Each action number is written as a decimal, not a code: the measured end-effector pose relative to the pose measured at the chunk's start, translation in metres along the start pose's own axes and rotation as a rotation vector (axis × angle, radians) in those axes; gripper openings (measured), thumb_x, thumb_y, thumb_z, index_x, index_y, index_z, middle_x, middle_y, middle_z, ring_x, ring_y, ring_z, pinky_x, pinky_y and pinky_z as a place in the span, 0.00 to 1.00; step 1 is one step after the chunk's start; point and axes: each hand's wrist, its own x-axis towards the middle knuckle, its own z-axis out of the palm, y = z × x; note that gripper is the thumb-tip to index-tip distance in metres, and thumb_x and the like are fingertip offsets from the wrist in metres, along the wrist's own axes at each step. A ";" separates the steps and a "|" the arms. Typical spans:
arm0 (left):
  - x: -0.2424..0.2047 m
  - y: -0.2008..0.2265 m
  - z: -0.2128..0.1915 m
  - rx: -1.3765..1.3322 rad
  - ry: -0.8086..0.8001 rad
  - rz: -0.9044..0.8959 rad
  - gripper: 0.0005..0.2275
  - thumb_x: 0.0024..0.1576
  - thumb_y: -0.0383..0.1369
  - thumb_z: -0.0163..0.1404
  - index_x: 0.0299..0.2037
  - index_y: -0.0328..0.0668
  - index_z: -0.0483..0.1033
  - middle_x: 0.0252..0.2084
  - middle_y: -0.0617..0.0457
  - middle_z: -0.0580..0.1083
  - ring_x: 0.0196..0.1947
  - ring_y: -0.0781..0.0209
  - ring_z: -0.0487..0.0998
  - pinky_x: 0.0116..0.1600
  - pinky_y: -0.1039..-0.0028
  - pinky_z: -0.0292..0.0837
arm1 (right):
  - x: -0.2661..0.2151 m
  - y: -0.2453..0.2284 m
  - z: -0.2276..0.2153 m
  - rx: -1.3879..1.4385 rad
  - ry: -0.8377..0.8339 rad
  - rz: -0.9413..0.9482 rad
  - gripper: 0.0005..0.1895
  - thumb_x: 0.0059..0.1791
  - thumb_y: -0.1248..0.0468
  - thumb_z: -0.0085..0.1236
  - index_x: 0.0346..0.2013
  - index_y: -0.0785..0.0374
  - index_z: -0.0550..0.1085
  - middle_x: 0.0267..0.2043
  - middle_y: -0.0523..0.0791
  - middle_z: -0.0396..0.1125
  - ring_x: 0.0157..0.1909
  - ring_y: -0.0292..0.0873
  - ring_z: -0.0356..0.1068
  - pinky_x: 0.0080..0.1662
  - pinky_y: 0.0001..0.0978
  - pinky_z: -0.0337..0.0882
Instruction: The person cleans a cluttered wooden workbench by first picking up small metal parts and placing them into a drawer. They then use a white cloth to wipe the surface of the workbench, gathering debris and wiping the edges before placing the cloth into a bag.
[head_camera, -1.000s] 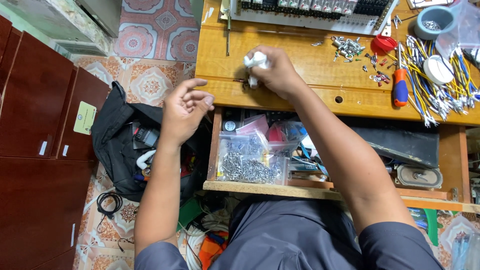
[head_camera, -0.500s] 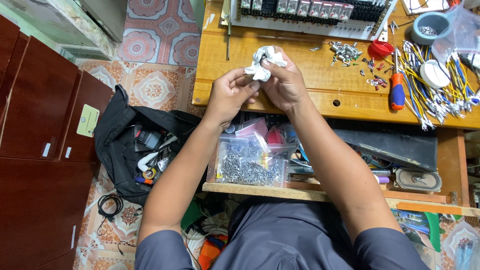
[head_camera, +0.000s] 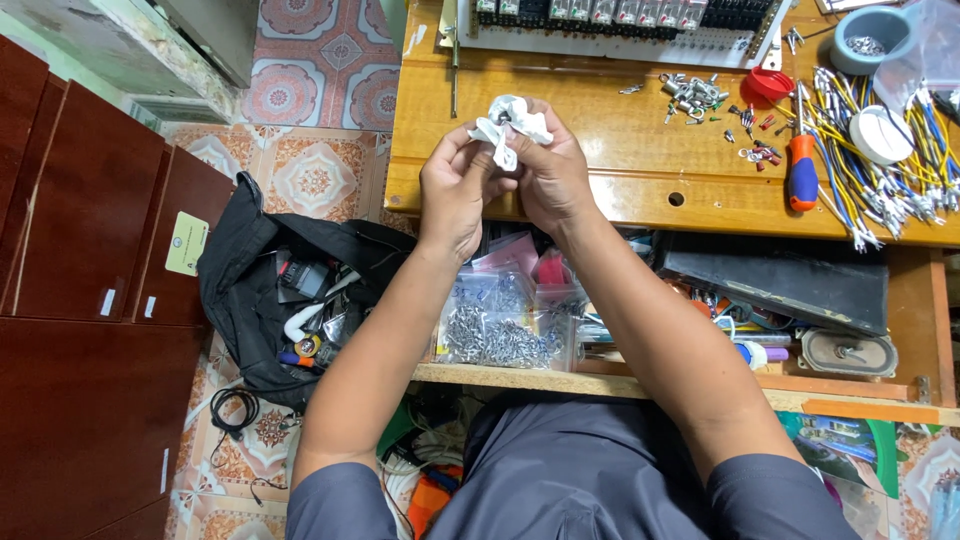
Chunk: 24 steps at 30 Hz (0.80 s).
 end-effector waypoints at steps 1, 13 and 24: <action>-0.001 0.002 0.000 -0.010 0.005 -0.008 0.17 0.62 0.26 0.55 0.60 0.30 0.69 0.45 0.46 0.75 0.35 0.62 0.81 0.36 0.75 0.88 | -0.001 0.001 0.002 -0.009 0.000 -0.002 0.14 0.49 0.69 0.66 0.46 0.55 0.72 0.37 0.44 0.73 0.32 0.38 0.73 0.26 0.23 0.70; 0.021 0.010 -0.014 0.113 0.020 -0.001 0.14 0.52 0.16 0.61 0.46 0.31 0.76 0.41 0.43 0.79 0.33 0.62 0.79 0.29 0.75 0.82 | -0.001 -0.047 0.007 -0.782 -0.348 -0.220 0.14 0.50 0.69 0.67 0.46 0.60 0.70 0.44 0.41 0.69 0.44 0.35 0.67 0.46 0.24 0.70; 0.033 0.023 -0.016 0.595 -0.072 0.259 0.03 0.57 0.23 0.56 0.38 0.38 0.79 0.34 0.51 0.80 0.30 0.64 0.84 0.33 0.78 0.85 | 0.008 -0.061 0.010 -1.220 -0.310 -0.293 0.21 0.46 0.63 0.79 0.41 0.56 0.71 0.39 0.38 0.69 0.28 0.31 0.56 0.28 0.24 0.57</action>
